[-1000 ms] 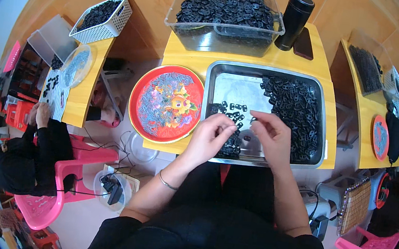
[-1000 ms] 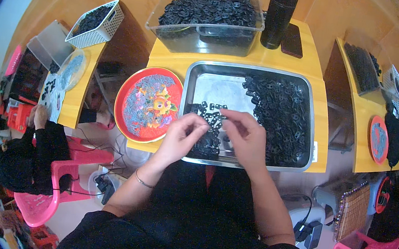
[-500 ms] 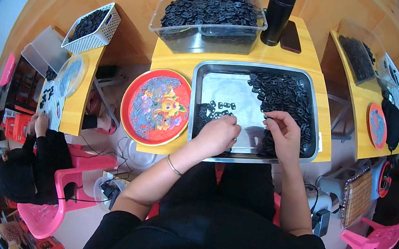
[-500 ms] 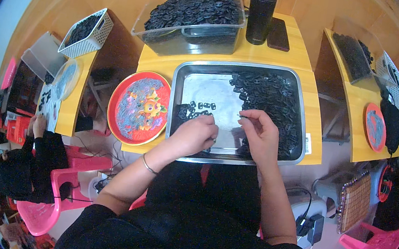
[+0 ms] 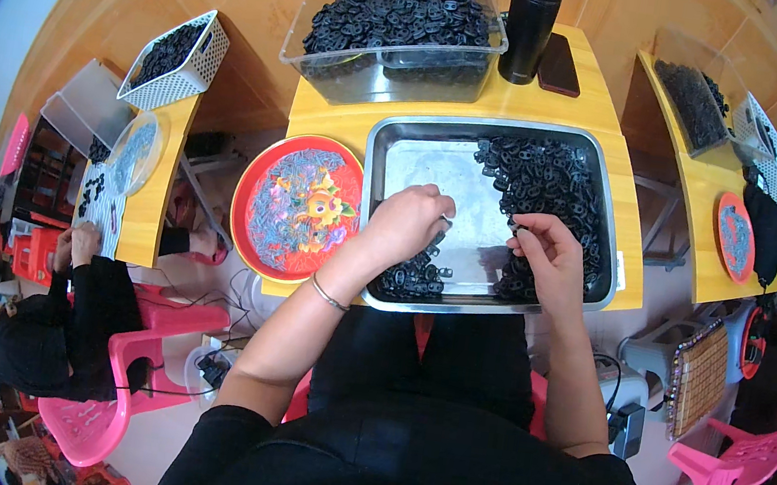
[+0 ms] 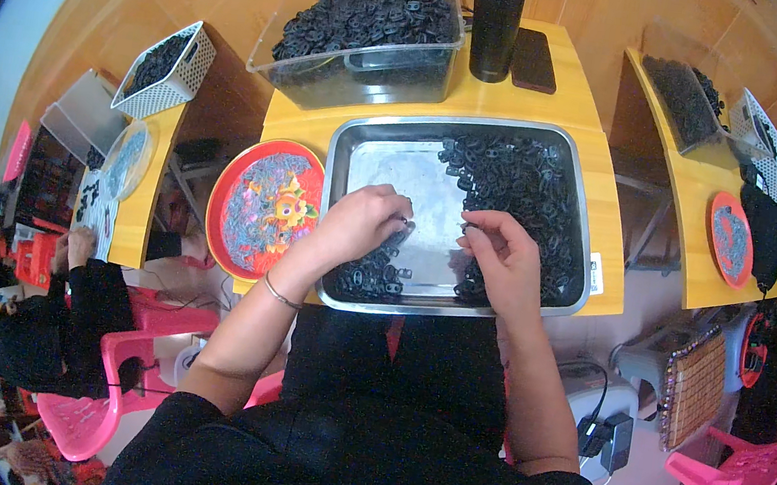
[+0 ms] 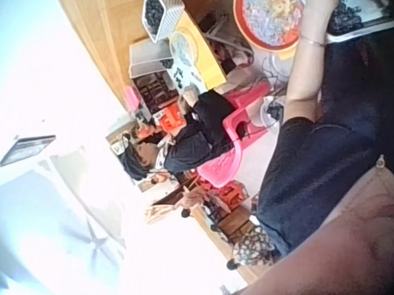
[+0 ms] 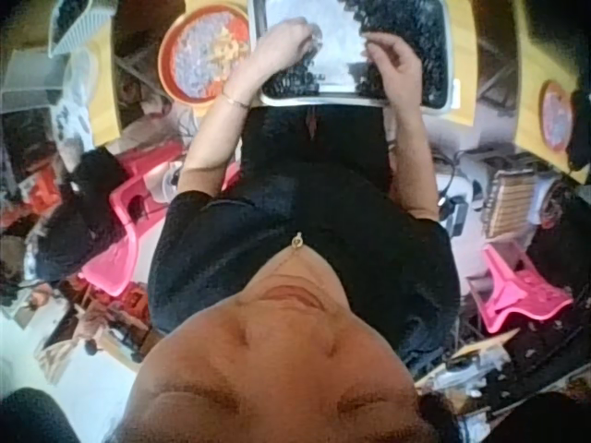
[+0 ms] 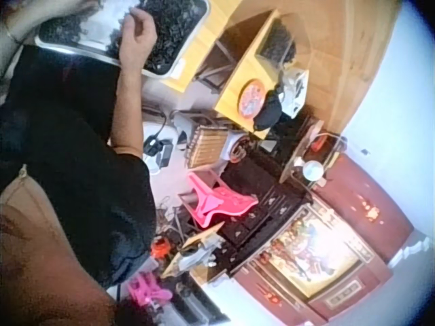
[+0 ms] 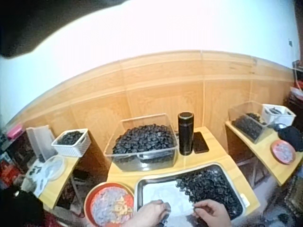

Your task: The person assembles plastic clips by taking pins from a round tray and fitting them into black plastic pieces by hand.

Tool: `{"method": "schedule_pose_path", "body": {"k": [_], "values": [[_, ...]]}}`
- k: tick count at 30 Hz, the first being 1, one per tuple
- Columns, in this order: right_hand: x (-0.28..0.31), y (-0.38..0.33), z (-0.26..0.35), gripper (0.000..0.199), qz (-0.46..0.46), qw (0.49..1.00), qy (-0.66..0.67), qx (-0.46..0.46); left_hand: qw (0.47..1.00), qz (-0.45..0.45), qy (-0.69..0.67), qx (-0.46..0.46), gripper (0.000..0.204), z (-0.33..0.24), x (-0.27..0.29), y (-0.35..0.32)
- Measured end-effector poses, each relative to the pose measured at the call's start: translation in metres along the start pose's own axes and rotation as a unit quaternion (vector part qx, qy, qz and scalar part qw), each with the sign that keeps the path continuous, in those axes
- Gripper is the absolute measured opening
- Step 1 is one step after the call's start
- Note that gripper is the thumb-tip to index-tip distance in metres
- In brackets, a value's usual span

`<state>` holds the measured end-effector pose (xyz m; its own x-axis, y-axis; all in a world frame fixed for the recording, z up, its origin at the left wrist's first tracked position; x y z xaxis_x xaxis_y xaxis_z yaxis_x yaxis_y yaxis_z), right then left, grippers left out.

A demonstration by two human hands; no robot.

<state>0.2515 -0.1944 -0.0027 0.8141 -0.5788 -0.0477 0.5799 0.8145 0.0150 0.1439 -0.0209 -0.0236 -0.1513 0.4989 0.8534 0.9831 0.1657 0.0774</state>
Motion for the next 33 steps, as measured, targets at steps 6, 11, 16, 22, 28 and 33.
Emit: {"method": "schedule_pose_path", "body": {"k": [6,11,16,22,28,33], "values": [[0.006,0.001,-0.009,0.015,0.012,1.000,0.012,-0.006,0.956,0.098,-0.277,-0.001,0.017,-0.018,0.004,-0.014],[0.004,0.000,-0.011,0.015,0.072,0.997,0.010,-0.034,0.977,0.172,-0.117,-0.038,0.018,-0.021,0.002,-0.031],[-0.003,0.002,-0.012,0.015,0.087,0.995,0.026,-0.042,0.984,0.174,0.003,-0.022,0.020,-0.028,-0.010,-0.037],[-0.008,0.002,-0.018,0.013,0.108,0.990,0.059,-0.066,0.984,0.177,0.025,-0.025,0.015,-0.034,-0.014,-0.037],[-0.013,0.002,-0.021,0.012,0.113,0.989,0.068,-0.071,0.962,0.192,-0.195,0.023,0.010,-0.031,0.000,-0.036],[-0.027,-0.002,-0.010,0.012,0.122,0.985,0.081,-0.085,0.759,0.019,-0.645,0.083,0.015,-0.021,0.000,-0.047]]}}
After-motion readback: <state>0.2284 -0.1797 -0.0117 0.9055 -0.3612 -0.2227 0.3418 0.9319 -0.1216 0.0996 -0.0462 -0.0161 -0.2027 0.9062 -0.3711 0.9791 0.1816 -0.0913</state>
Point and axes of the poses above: each hand's wrist, its own y-axis towards the middle knuckle, its own x-axis out of the back of the hand, z = x × y, the point moved 2 cm from there along y, towards the middle knuckle, and after that the axes turned 6 degrees about z, right-handed, at the moved point
